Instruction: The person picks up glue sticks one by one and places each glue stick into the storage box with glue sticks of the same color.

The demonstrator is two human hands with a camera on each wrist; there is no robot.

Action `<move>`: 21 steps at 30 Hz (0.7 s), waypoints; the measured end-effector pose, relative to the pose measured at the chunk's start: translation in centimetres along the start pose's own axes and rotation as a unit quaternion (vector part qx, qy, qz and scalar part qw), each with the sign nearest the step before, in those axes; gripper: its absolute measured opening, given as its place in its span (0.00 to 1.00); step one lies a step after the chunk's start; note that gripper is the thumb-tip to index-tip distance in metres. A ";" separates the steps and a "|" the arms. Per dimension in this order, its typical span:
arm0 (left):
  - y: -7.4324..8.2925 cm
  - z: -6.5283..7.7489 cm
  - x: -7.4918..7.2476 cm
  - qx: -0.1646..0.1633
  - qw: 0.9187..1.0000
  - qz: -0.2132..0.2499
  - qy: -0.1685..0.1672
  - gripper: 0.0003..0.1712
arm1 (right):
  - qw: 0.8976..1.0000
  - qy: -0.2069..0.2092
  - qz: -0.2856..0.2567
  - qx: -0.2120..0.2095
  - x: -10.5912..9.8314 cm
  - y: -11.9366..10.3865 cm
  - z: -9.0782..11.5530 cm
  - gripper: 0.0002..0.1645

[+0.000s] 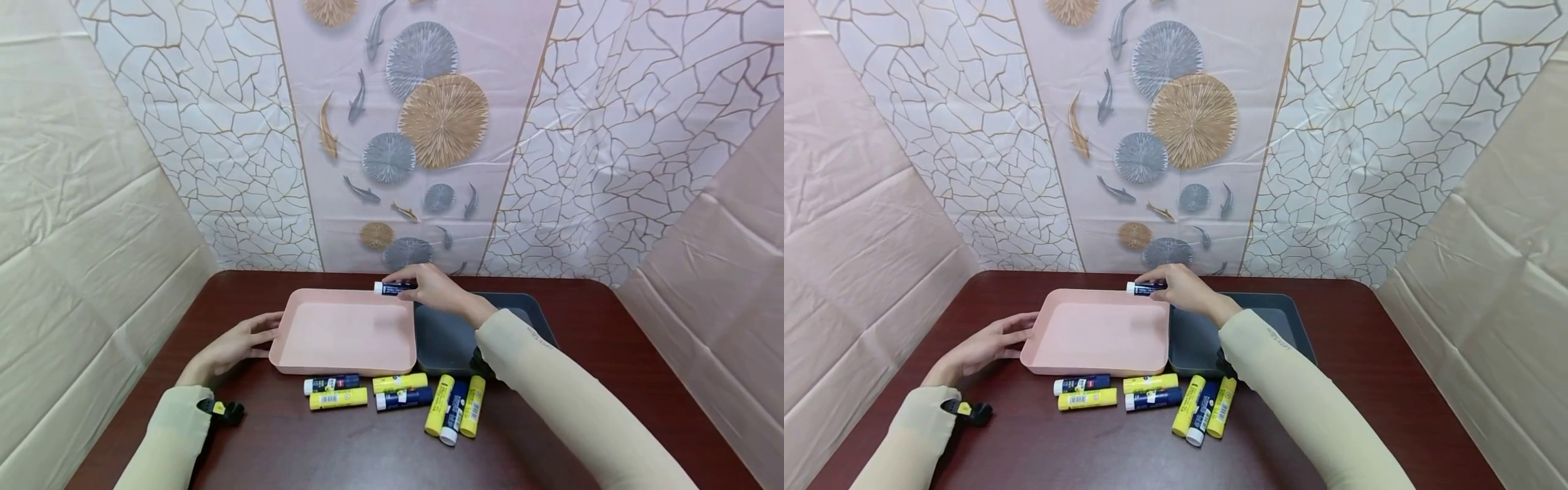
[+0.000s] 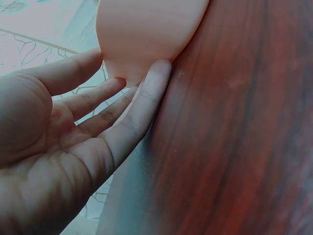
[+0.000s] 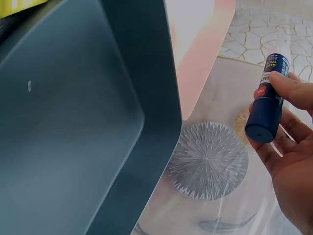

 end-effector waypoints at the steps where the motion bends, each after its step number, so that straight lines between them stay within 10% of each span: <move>1: 0.0 0.0 0.0 0.000 1.000 -0.001 0.000 0.39 | 1.000 -0.001 -0.001 0.000 0.1 -0.1 -0.1 0.23; 21: 0.1 0.1 0.2 0.003 1.000 0.006 -0.002 0.39 | 0.999 -0.016 -0.036 0.028 1.3 -1.0 -3.1 0.24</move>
Point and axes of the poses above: each hand's wrist, its own z-axis away from the middle knuckle, its own x-axis out of the palm, y = z × x, the point moved 7 cm from there along -z, towards the middle knuckle, and after that the axes turned 10 degrees about x, right-handed, at the moved point
